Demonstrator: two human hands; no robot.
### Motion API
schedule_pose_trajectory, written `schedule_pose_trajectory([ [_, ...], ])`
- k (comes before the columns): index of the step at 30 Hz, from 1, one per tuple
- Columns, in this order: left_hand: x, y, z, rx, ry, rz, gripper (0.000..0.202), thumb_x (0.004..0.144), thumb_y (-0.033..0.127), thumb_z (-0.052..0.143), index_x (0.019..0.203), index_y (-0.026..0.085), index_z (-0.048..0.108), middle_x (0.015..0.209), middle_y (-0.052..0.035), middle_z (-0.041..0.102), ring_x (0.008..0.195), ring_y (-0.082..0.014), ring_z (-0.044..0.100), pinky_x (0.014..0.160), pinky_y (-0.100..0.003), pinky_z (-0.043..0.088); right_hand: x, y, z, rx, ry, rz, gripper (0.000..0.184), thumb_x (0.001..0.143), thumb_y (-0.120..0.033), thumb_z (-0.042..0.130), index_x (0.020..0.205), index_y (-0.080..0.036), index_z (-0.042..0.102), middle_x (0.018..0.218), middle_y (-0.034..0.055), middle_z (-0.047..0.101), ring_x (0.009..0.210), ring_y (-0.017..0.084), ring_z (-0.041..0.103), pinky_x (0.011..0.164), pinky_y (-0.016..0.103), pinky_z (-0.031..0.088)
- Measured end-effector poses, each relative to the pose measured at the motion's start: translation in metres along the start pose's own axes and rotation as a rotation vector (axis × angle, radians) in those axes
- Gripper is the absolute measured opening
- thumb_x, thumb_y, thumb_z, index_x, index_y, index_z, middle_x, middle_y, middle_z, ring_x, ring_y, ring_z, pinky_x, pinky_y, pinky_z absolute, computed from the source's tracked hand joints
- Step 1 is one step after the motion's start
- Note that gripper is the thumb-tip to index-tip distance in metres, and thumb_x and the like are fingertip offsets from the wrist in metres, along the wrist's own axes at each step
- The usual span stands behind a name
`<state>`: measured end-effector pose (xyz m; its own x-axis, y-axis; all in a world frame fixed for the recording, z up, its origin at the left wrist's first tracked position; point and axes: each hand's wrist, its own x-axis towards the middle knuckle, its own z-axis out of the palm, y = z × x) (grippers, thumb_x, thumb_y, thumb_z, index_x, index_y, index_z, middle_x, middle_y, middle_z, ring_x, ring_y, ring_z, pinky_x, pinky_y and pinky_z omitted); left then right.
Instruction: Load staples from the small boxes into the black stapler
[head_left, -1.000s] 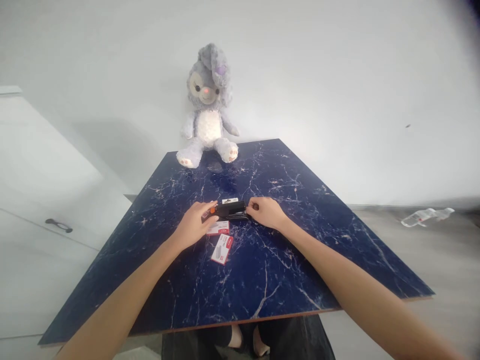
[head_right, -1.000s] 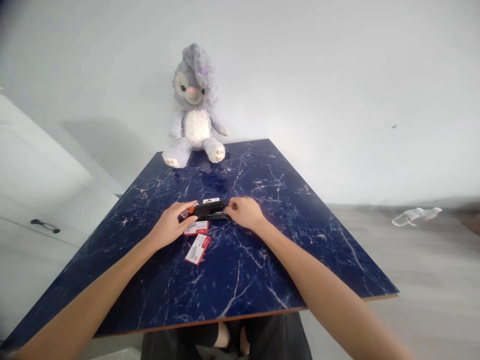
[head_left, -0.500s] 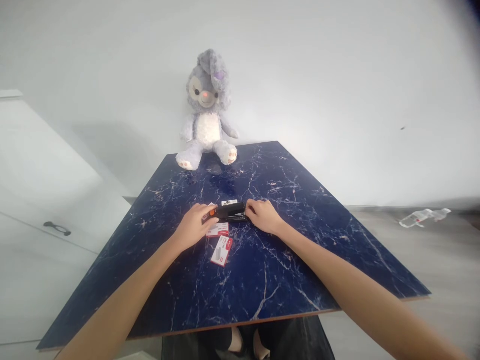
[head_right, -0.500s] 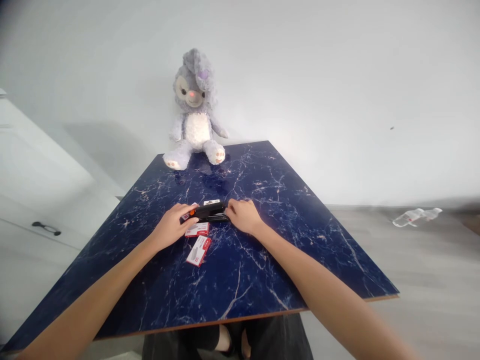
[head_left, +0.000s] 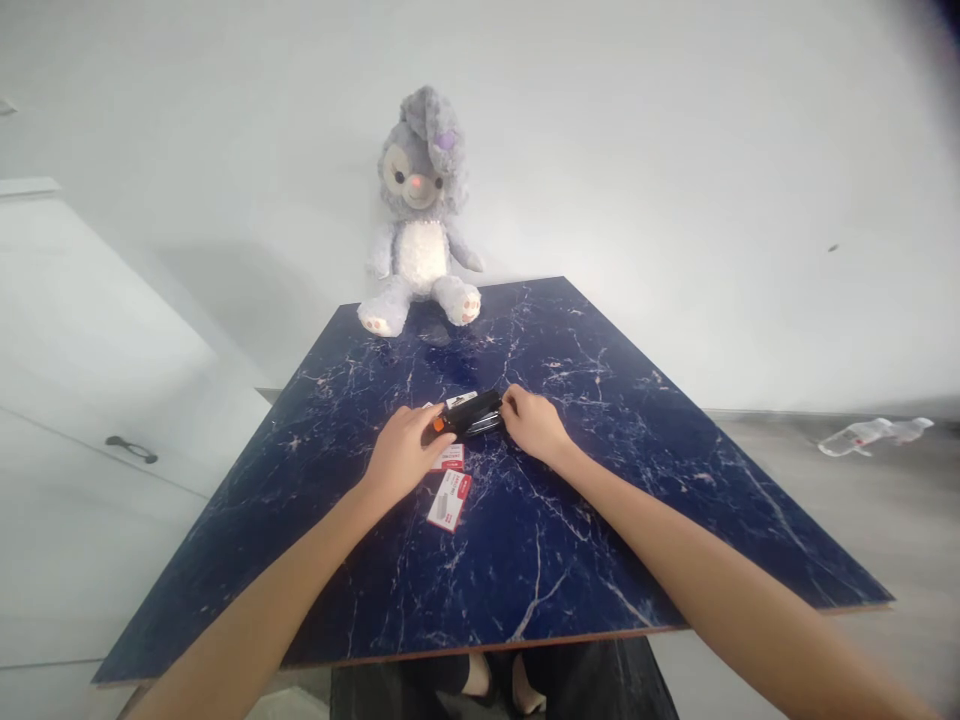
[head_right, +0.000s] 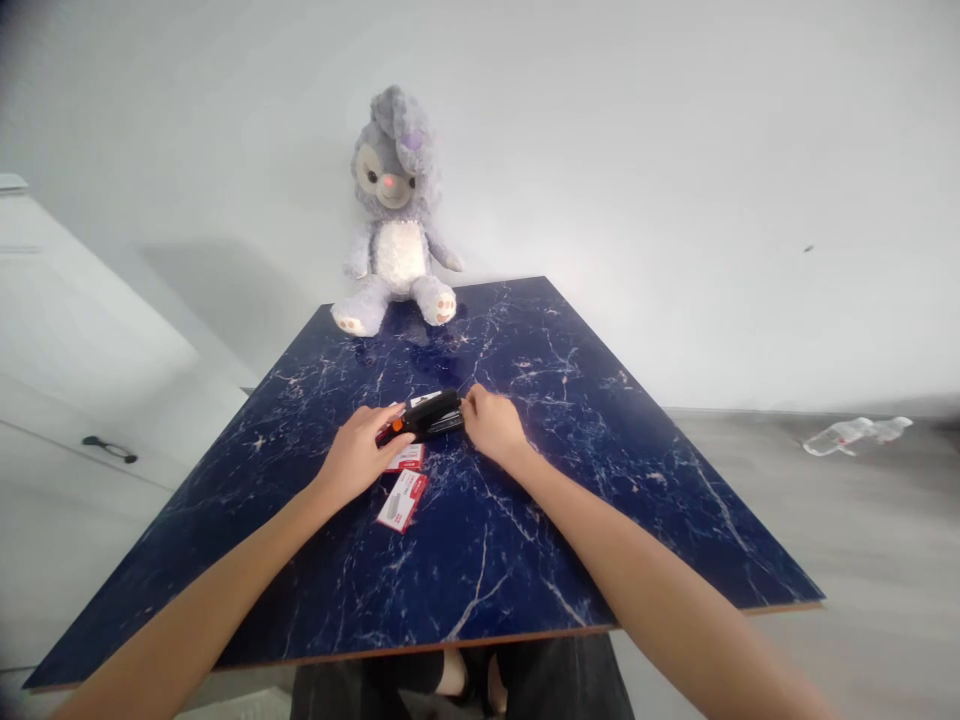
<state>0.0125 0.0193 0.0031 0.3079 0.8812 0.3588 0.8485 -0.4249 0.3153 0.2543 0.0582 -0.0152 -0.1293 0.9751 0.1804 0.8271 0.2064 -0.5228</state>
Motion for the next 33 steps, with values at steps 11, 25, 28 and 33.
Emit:
schedule_pose_trajectory([
  [11,-0.014,0.016,0.001,-0.256,-0.268,0.285,0.051,0.093,0.034,0.059,0.142,0.024,0.052,0.118,-0.0112,0.068,0.118,-0.029,0.058,0.101,-0.048,0.048,0.004,0.008,-0.011,0.329,0.013,0.016,0.03,0.097,-0.018,0.037,0.116,-0.023,0.059,0.075,-0.0009,0.071,0.072,0.017,0.069,0.074,0.026,0.045],
  [25,0.008,-0.002,-0.045,-0.301,-0.654,0.224,0.033,0.083,0.028,0.066,0.116,0.029,0.07,0.107,-0.0046,0.067,0.09,-0.02,0.066,0.08,-0.031,0.053,0.004,0.012,-0.009,0.399,-0.082,-0.244,0.043,0.089,-0.005,0.04,0.124,-0.02,0.057,0.119,0.0068,0.068,0.108,0.019,0.063,0.096,0.032,0.046],
  [28,0.005,-0.008,-0.039,-0.238,-0.606,0.162,0.041,0.084,0.037,0.068,0.125,0.03,0.066,0.104,-0.0045,0.068,0.086,-0.0204,0.067,0.075,-0.03,0.052,0.004,0.011,-0.008,0.306,-0.107,-0.312,0.047,0.081,0.0,0.043,0.12,-0.02,0.06,0.109,0.0061,0.069,0.1,0.021,0.06,0.092,0.033,0.046],
  [33,-0.004,-0.007,-0.022,-0.124,-0.402,0.054,0.063,0.087,0.053,0.062,0.143,0.028,0.052,0.087,-0.004,0.069,0.072,-0.0203,0.064,0.066,-0.03,0.047,0.005,0.005,-0.006,0.206,-0.104,-0.36,0.031,0.074,-0.002,0.045,0.094,-0.02,0.06,0.097,0.0064,0.065,0.093,0.021,0.056,0.086,0.031,0.046],
])
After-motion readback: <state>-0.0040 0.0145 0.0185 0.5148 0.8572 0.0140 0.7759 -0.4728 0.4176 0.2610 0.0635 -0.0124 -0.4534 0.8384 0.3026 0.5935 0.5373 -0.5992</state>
